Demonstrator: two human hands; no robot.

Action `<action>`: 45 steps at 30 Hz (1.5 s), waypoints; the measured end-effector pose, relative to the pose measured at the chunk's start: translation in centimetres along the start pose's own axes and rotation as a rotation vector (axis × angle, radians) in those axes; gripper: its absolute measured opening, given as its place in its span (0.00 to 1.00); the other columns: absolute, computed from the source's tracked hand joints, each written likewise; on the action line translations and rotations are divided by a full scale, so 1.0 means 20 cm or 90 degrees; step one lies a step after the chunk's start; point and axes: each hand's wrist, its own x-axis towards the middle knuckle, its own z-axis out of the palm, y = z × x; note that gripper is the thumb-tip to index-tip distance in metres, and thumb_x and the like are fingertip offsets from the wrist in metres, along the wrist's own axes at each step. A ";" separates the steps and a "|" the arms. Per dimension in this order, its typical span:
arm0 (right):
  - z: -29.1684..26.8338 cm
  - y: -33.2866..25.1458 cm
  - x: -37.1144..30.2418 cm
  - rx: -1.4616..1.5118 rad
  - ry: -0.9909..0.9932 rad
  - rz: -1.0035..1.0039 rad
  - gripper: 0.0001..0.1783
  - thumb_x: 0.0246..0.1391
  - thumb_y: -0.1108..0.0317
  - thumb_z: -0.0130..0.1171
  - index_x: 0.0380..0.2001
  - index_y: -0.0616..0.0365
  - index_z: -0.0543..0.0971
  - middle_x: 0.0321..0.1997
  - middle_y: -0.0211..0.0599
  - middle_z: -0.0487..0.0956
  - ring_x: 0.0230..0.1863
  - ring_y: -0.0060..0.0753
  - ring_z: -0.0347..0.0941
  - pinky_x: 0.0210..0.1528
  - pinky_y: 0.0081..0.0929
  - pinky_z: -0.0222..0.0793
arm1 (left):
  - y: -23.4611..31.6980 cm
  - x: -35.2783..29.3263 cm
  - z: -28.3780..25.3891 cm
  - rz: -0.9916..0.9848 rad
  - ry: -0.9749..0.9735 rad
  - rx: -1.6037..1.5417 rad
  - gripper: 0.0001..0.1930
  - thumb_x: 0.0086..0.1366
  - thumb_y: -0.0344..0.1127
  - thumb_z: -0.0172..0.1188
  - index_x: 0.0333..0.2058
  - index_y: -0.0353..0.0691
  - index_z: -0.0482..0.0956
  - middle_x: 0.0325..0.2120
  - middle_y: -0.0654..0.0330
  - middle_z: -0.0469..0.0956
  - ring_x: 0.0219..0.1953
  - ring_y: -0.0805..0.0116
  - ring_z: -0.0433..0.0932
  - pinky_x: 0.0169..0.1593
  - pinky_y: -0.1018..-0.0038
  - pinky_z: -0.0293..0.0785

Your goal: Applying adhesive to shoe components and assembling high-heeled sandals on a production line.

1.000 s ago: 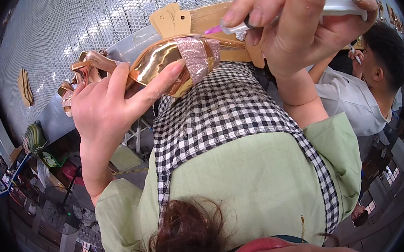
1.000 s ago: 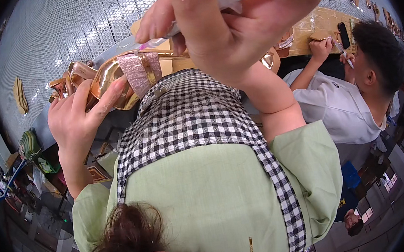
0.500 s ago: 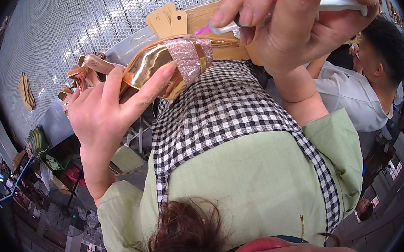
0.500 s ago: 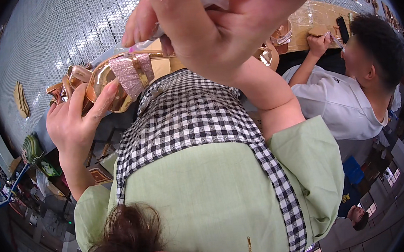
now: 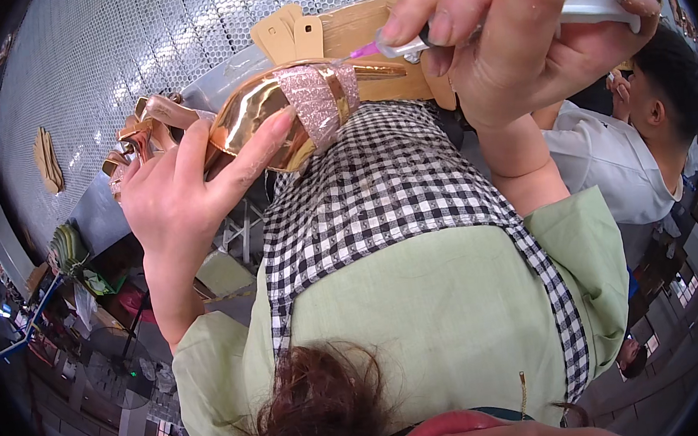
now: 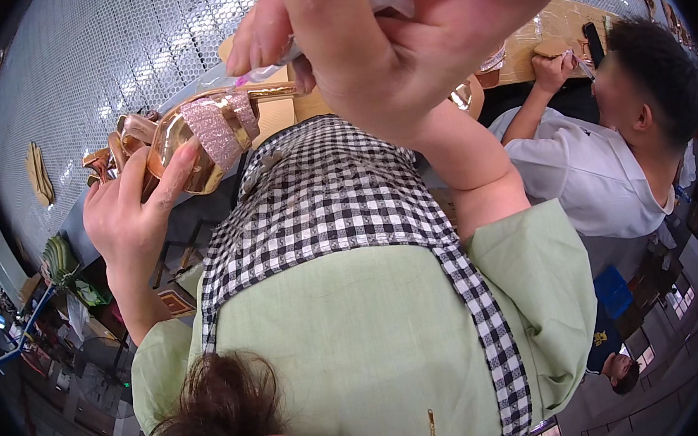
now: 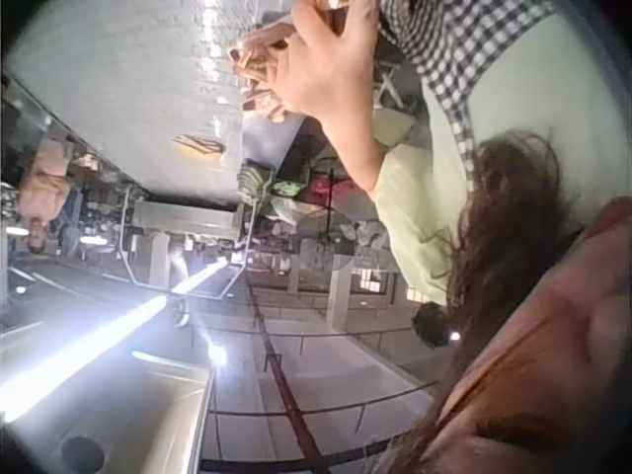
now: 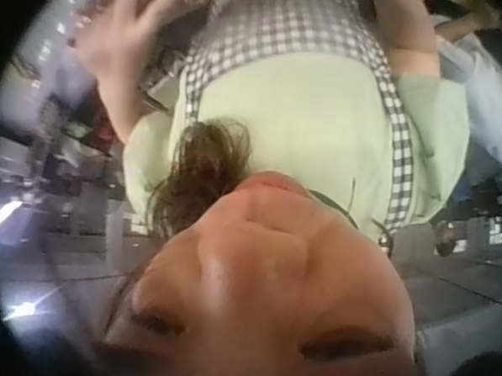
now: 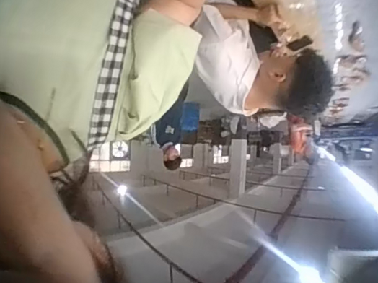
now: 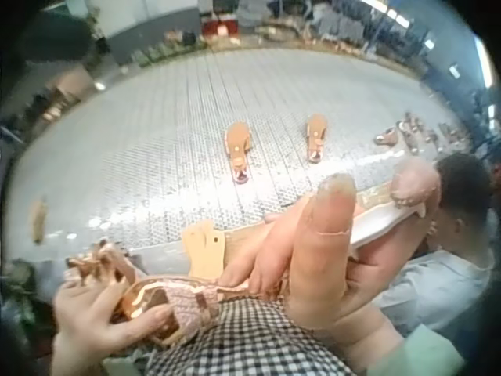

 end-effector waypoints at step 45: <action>-0.27 0.00 -0.10 -0.216 -0.245 0.050 0.29 0.73 0.51 0.35 0.30 0.64 0.74 0.28 0.43 0.82 0.29 0.48 0.82 0.46 0.42 0.75 | 0.04 -0.01 -0.01 0.001 0.017 0.034 0.31 0.50 0.35 0.67 0.55 0.73 0.80 0.34 0.66 0.81 0.23 0.75 0.76 0.26 0.76 0.64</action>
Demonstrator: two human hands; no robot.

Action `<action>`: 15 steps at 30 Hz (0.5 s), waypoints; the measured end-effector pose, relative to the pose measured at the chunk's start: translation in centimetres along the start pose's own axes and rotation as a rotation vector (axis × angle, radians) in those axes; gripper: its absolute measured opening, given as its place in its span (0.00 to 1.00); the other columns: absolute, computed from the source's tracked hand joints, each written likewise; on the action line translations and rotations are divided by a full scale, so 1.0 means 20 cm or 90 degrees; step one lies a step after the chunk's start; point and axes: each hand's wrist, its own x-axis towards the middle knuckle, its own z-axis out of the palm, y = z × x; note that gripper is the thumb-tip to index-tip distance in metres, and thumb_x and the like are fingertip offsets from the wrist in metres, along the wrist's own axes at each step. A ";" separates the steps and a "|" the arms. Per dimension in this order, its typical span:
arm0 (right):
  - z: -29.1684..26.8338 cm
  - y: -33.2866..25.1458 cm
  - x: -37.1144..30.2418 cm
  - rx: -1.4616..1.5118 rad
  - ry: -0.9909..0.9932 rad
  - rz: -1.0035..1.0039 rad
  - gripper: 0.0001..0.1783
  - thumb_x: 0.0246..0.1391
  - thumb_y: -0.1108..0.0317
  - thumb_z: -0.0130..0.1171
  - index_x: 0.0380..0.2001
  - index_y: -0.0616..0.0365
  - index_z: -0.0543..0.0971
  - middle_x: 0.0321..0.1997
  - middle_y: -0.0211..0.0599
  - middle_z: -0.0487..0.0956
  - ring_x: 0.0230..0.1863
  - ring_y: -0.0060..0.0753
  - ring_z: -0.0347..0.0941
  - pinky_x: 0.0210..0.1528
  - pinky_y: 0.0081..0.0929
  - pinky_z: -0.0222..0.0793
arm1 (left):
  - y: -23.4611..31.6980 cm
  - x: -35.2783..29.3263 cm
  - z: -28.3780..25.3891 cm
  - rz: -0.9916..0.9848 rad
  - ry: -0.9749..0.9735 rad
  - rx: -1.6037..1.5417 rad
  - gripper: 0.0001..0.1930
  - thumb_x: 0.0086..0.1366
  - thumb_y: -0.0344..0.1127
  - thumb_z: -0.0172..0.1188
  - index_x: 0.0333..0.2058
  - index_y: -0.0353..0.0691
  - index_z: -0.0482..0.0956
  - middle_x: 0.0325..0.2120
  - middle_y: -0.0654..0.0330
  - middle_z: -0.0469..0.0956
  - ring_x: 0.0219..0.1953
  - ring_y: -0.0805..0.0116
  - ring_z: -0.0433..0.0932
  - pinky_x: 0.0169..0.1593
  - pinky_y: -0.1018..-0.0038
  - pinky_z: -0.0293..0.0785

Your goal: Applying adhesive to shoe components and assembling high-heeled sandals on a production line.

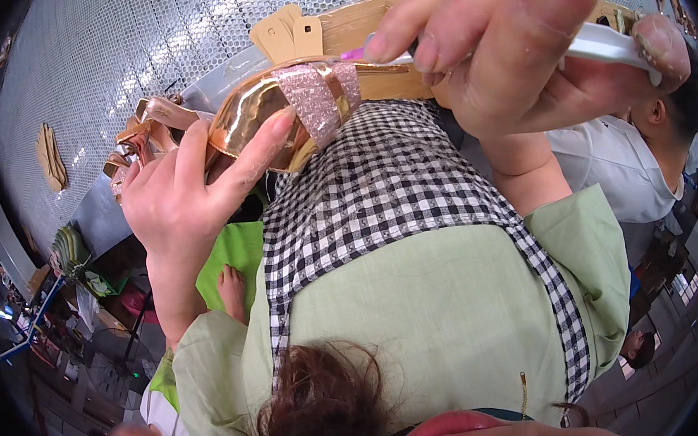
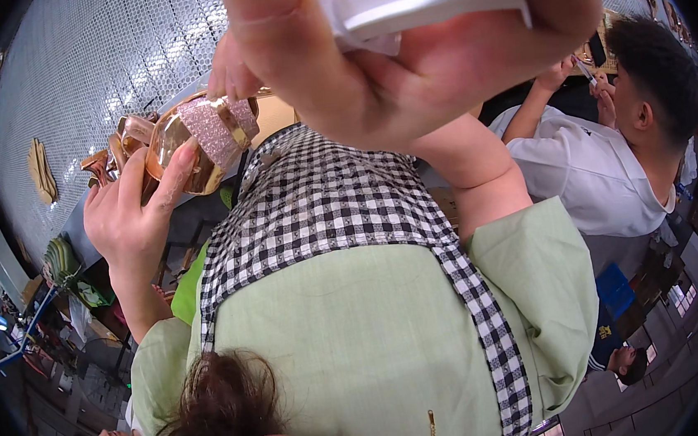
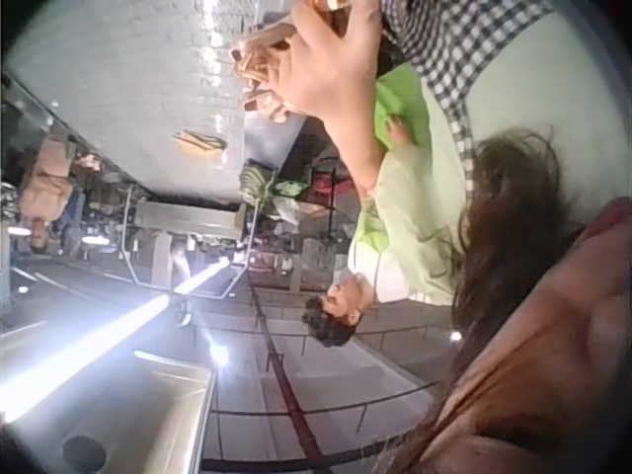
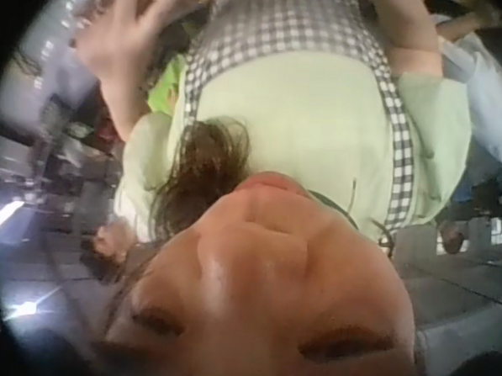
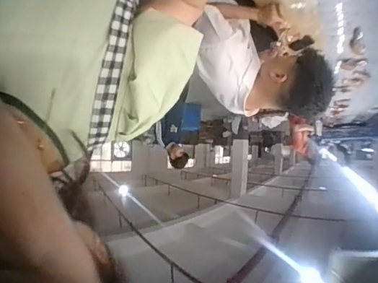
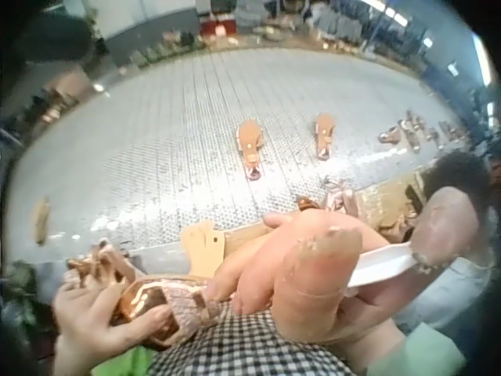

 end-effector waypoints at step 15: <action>-0.03 -0.12 0.11 -0.006 -0.190 0.008 0.16 0.66 0.59 0.53 0.26 0.55 0.79 0.27 0.33 0.84 0.34 0.34 0.83 0.54 0.42 0.68 | 0.01 0.00 0.01 -0.013 -0.016 0.049 0.35 0.47 0.40 0.66 0.55 0.84 0.77 0.29 0.69 0.79 0.19 0.80 0.74 0.22 0.78 0.66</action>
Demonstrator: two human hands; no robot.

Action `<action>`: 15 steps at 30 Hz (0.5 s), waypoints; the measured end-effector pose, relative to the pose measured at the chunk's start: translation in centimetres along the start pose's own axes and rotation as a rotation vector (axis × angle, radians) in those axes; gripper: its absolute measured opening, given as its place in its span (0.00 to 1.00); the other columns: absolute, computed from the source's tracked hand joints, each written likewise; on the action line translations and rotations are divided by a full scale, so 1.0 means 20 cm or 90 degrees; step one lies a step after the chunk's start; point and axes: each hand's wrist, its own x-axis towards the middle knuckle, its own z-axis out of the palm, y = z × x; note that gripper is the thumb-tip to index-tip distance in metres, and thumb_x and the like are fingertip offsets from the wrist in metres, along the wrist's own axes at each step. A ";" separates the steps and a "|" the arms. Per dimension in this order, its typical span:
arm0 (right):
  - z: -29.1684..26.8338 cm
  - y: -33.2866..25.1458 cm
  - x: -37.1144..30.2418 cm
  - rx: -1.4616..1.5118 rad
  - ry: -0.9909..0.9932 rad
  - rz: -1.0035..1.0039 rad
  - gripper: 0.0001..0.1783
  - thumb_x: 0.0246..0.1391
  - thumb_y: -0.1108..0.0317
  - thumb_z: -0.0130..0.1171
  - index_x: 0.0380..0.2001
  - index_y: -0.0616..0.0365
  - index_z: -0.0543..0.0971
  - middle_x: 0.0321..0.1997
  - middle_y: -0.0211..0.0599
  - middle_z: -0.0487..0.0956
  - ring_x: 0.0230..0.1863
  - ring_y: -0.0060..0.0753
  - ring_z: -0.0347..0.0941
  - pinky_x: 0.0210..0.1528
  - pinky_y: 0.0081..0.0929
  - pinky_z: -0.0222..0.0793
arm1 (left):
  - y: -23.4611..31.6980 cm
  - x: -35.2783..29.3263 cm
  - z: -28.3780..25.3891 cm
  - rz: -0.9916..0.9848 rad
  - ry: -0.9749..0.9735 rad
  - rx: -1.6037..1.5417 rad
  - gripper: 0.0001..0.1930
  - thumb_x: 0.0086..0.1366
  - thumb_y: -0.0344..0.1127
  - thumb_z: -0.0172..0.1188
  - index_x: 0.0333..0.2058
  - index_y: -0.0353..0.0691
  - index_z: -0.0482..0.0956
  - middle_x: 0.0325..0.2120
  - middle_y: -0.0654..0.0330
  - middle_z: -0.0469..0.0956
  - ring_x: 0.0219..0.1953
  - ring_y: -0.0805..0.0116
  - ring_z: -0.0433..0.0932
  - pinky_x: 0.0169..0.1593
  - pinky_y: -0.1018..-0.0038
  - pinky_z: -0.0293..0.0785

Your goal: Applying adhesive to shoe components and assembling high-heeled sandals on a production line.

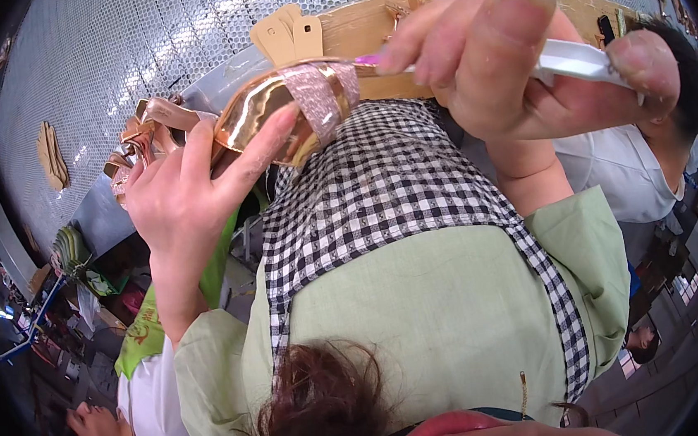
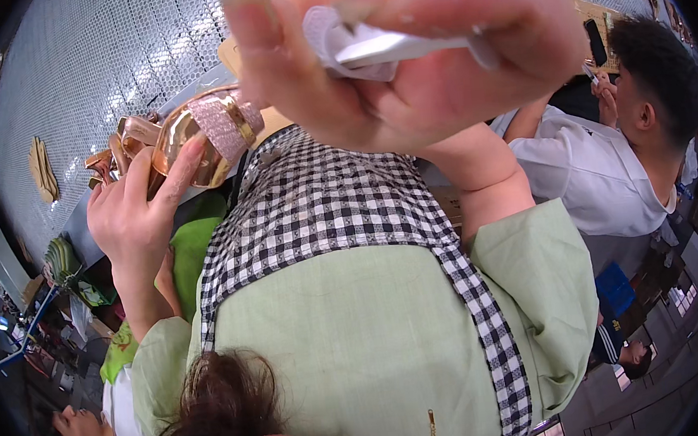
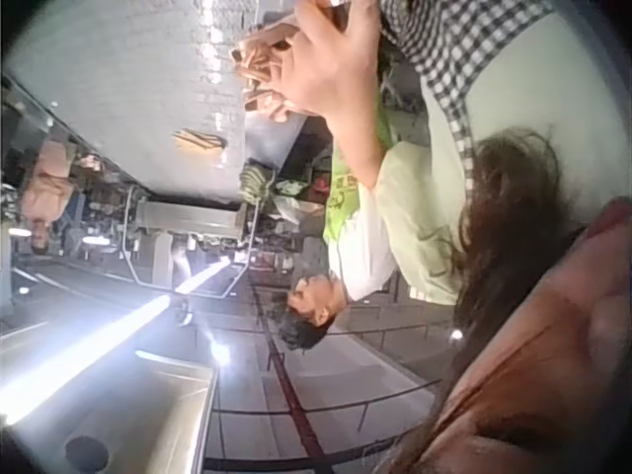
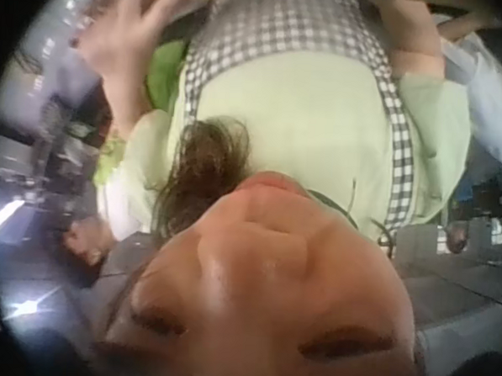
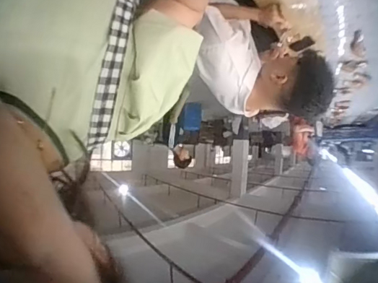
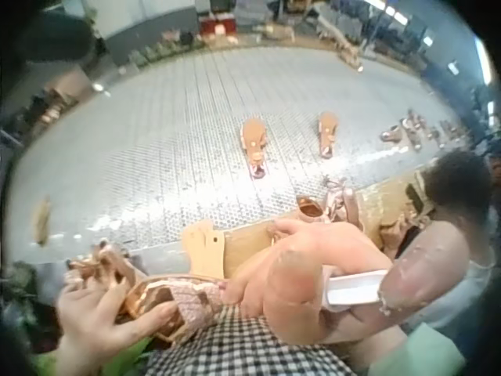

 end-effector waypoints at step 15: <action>0.09 0.22 0.12 0.080 0.432 -0.271 0.25 0.74 0.52 0.34 0.32 0.59 0.70 0.22 0.39 0.77 0.20 0.37 0.80 0.22 0.37 0.82 | -0.03 -0.01 0.02 -0.020 0.038 -0.043 0.37 0.49 0.35 0.65 0.59 0.77 0.75 0.27 0.70 0.76 0.19 0.79 0.72 0.23 0.76 0.65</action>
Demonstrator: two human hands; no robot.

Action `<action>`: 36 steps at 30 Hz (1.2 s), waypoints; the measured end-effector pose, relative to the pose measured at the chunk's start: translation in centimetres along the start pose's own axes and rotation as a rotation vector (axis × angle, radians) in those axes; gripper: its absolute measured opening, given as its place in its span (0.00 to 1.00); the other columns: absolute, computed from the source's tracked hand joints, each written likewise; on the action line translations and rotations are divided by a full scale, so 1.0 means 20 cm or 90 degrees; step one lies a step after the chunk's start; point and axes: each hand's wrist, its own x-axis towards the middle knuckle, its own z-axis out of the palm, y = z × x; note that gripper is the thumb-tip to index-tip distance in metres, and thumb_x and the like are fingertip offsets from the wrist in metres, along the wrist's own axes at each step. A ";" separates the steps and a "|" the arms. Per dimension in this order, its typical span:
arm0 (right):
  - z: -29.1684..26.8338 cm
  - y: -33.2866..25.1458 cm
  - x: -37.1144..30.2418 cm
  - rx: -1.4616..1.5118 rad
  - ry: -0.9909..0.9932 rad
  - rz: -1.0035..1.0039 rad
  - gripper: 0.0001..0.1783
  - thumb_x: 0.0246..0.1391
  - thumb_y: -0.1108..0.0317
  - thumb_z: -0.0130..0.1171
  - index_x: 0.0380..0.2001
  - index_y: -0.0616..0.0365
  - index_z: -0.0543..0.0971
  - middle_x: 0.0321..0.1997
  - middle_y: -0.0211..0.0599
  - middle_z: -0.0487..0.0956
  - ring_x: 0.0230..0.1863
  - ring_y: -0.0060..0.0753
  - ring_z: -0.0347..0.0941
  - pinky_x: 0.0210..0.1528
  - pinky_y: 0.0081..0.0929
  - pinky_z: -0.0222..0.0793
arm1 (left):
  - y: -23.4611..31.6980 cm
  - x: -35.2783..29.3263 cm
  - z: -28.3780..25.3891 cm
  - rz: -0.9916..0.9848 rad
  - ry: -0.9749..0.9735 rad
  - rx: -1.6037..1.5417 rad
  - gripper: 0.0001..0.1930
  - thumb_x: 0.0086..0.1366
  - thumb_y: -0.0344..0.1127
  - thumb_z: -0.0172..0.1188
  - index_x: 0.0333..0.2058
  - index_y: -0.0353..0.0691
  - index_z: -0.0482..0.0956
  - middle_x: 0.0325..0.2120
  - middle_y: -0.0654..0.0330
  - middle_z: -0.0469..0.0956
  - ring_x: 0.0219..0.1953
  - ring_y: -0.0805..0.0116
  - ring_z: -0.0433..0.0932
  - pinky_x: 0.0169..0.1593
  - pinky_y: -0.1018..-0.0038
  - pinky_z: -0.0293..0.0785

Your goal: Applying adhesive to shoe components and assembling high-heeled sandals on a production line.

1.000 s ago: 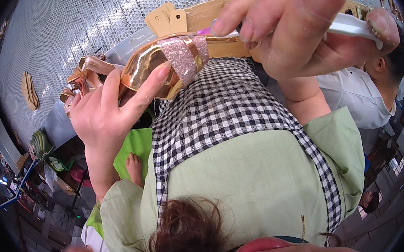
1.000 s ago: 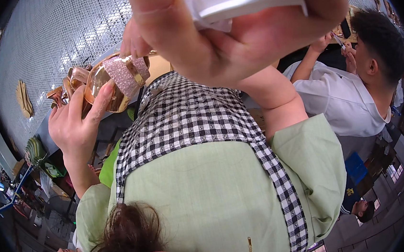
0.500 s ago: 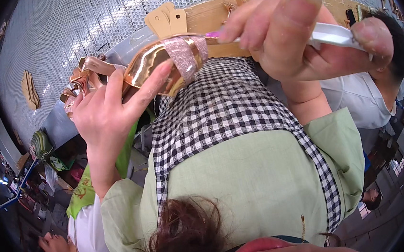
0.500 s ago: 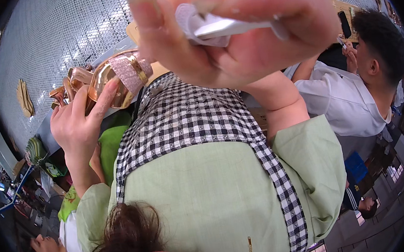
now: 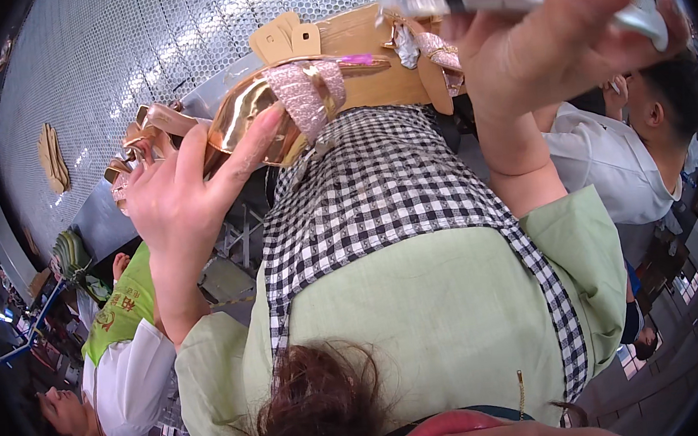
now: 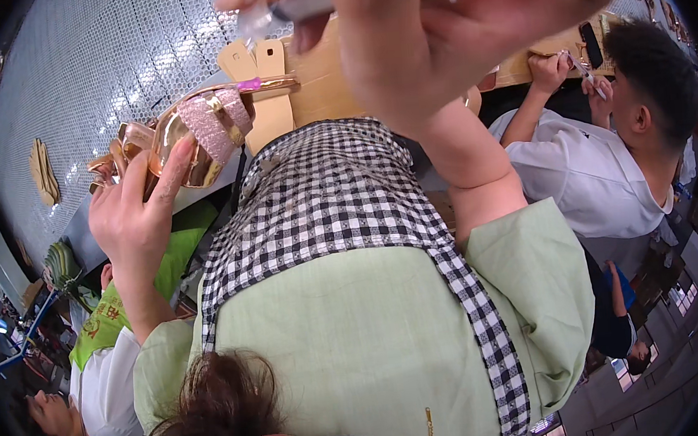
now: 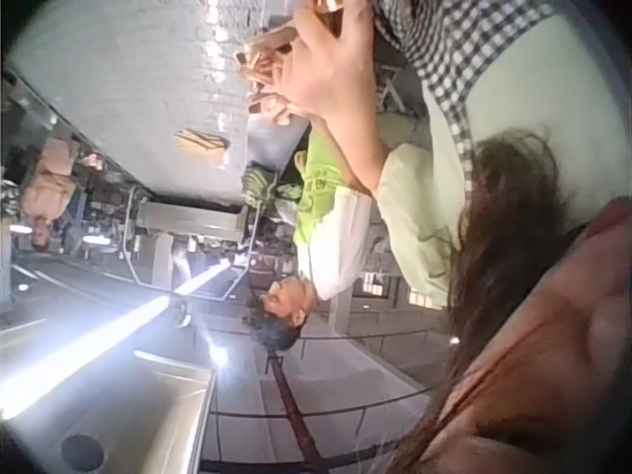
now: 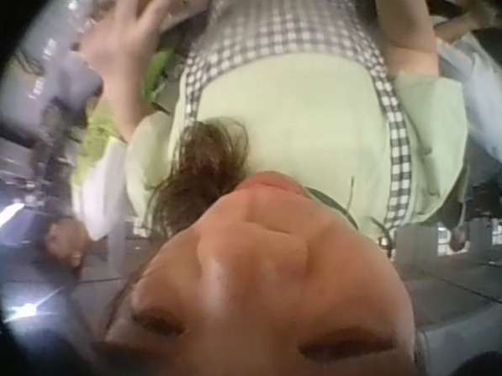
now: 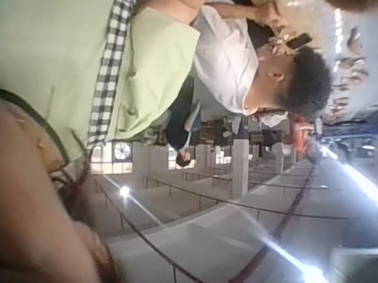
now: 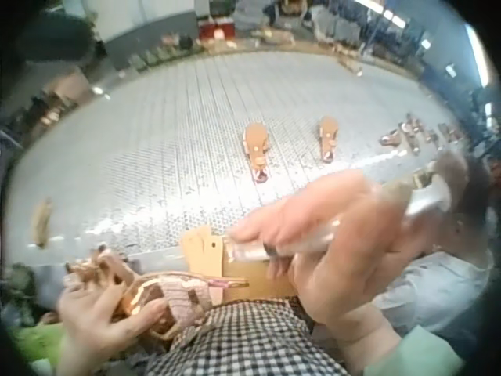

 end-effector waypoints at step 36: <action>0.26 0.92 0.07 -0.035 -0.310 0.523 0.22 0.63 0.73 0.54 0.59 0.62 0.67 0.50 0.42 0.79 0.54 0.31 0.76 0.55 0.30 0.73 | -0.41 -0.23 -0.01 -0.290 -0.203 -0.265 0.42 0.57 0.33 0.66 0.69 0.65 0.61 0.21 0.61 0.75 0.20 0.60 0.76 0.25 0.64 0.71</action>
